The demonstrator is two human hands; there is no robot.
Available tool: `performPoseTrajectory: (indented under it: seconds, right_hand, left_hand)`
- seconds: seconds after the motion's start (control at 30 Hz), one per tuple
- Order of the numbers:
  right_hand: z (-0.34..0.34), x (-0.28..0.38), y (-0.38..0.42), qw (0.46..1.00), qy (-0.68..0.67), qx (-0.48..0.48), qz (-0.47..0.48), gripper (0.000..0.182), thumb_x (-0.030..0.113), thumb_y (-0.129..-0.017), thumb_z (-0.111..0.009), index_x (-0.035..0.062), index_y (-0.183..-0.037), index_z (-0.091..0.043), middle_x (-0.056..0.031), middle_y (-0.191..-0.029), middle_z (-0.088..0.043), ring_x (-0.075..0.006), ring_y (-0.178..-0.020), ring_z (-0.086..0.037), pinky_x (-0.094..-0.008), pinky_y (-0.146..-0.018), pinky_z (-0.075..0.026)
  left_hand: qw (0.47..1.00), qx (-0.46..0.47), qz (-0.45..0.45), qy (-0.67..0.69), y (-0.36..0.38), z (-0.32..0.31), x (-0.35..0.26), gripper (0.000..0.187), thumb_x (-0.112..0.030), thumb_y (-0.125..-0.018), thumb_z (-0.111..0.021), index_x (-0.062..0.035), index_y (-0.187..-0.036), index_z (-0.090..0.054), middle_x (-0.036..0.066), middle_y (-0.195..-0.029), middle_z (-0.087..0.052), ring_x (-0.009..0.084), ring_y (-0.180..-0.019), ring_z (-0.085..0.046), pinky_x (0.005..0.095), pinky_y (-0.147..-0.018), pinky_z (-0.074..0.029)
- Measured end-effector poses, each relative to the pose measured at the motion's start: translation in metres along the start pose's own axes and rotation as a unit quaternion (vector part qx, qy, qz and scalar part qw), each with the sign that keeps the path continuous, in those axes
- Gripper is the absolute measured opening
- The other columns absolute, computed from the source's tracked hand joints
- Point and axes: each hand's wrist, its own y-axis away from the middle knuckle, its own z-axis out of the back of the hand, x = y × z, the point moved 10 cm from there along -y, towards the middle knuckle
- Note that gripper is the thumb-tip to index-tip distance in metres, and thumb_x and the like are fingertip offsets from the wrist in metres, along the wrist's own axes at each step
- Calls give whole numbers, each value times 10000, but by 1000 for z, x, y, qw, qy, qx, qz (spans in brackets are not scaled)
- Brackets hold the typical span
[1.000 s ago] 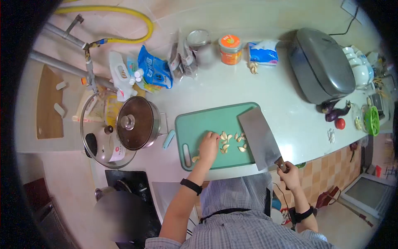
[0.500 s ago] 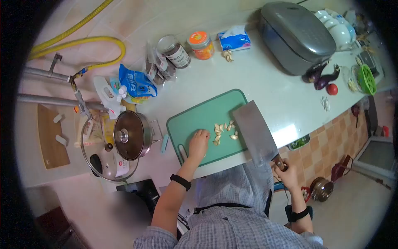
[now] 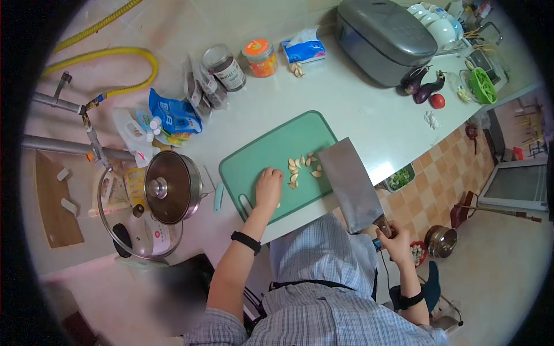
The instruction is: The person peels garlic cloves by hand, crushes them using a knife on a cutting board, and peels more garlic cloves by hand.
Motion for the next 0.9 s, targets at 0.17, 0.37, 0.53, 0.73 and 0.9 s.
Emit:
performPoseTrajectory:
  seconds: [0.17, 0.37, 0.53, 0.73, 0.9]
  right_hand:
    - [-1, 2, 6, 1000, -14, 7, -25, 220, 154, -743, -678, -34, -812, -585, -9, -555, -515, -73, -455, -487, -218, -422, -389]
    - [2, -4, -16, 998, -54, 37, -25, 177, 151, -760, -666, 2, -811, -584, 10, -534, -495, -55, -439, -463, -217, -397, -333]
    - [5, -4, -41, 996, -52, 74, -10, 222, 178, -766, -674, -18, -767, -571, -28, -563, -539, -81, -453, -498, -238, -417, -388]
    - [-1, 2, -62, 995, -27, 96, 27, 230, 176, -760, -673, -36, -777, -582, -51, -559, -554, -95, -434, -513, -249, -405, -406]
    - [-5, -5, -72, 994, -17, 104, 20, 234, 177, -758, -674, -38, -778, -583, -54, -542, -550, -101, -431, -517, -253, -399, -405]
  left_hand:
    - [999, -47, 22, -16, 4, 1, 0, 52, -96, -813, -531, -59, -835, -559, 112, -858, -551, 288, -842, -556, 403, -695, -468]
    - [991, -79, 93, 63, 19, 20, 22, 67, -75, -784, -561, -45, -844, -571, 137, -810, -577, 320, -778, -577, 407, -677, -464]
    - [953, -221, 197, 56, 105, 87, 72, 96, -27, -770, -588, 1, -860, -567, 153, -766, -608, 289, -720, -612, 364, -654, -474]
    - [925, -40, 376, -23, 243, 62, 102, 90, -87, -790, -567, -8, -822, -595, 164, -847, -629, 334, -799, -598, 405, -710, -466]
    - [943, -36, 328, -35, 257, 60, 61, 102, -101, -779, -570, -17, -834, -585, 158, -854, -594, 333, -851, -563, 419, -743, -448]
